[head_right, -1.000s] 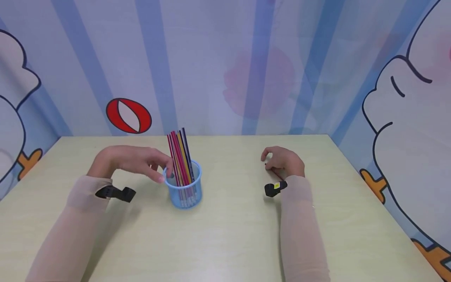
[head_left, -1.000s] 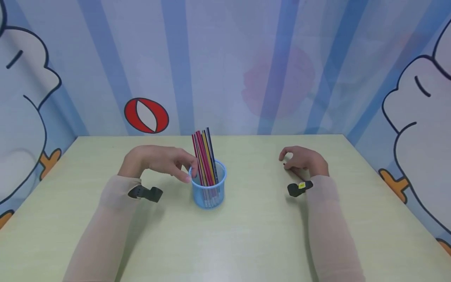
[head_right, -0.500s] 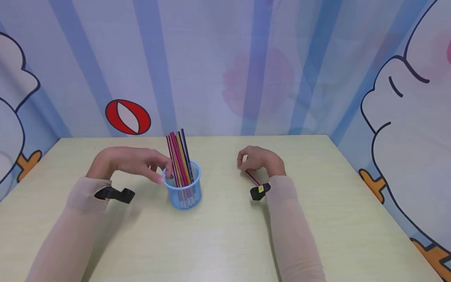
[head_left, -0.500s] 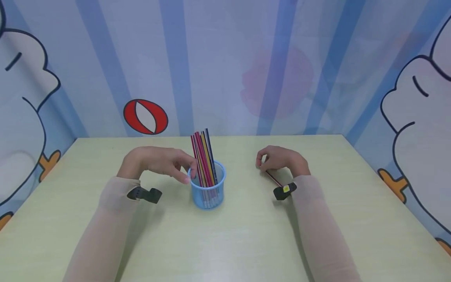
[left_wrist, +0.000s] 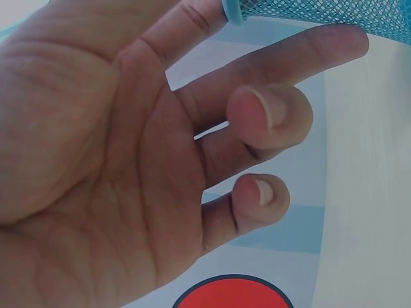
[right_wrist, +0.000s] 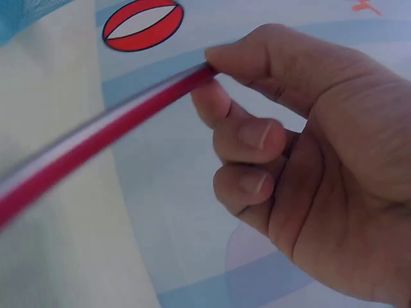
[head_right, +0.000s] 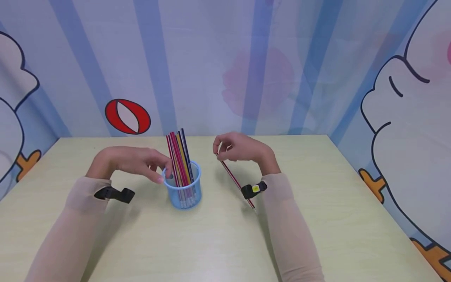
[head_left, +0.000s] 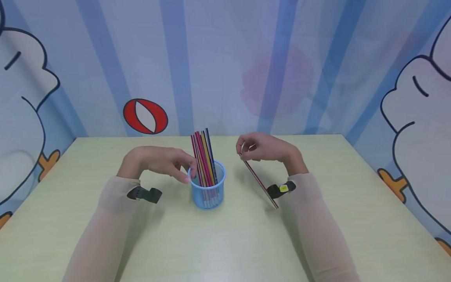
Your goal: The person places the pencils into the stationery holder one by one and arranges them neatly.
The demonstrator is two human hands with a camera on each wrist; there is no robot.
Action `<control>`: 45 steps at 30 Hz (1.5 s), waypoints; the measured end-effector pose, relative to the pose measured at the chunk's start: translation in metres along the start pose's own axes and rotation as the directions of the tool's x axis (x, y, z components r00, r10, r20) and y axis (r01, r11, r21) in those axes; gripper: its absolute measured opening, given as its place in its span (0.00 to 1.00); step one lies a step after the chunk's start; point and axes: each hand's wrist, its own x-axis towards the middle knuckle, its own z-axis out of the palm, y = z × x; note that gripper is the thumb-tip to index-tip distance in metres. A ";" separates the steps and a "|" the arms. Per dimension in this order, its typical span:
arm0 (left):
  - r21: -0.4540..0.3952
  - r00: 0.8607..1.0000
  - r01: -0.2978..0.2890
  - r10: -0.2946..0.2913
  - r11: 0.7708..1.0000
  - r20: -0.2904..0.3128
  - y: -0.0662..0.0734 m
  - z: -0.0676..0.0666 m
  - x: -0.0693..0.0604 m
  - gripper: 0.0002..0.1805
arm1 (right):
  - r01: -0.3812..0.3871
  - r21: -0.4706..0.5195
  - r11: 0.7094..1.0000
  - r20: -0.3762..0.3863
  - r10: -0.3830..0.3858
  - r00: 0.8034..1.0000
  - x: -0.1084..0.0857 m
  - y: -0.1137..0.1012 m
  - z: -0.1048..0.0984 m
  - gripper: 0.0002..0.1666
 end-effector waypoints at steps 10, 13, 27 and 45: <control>-0.001 1.000 0.010 -0.010 1.000 0.002 0.000 0.001 0.001 0.10 | 0.237 0.205 0.950 -0.295 -0.171 0.940 -0.020 -0.025 -0.012 0.05; -0.001 1.000 0.011 -0.011 1.000 0.001 0.000 0.001 0.000 0.11 | 0.336 0.253 0.907 -0.414 -0.212 0.885 -0.022 -0.032 -0.014 0.04; 0.014 1.000 0.007 -0.007 1.000 0.000 0.000 0.001 0.000 0.11 | 0.573 0.301 0.762 -0.738 -0.194 0.646 -0.010 -0.048 -0.004 0.04; 0.011 1.000 -0.024 0.024 1.000 0.015 -0.001 -0.001 0.002 0.14 | 0.381 0.066 0.922 -0.533 -0.290 0.795 0.032 -0.061 0.054 0.09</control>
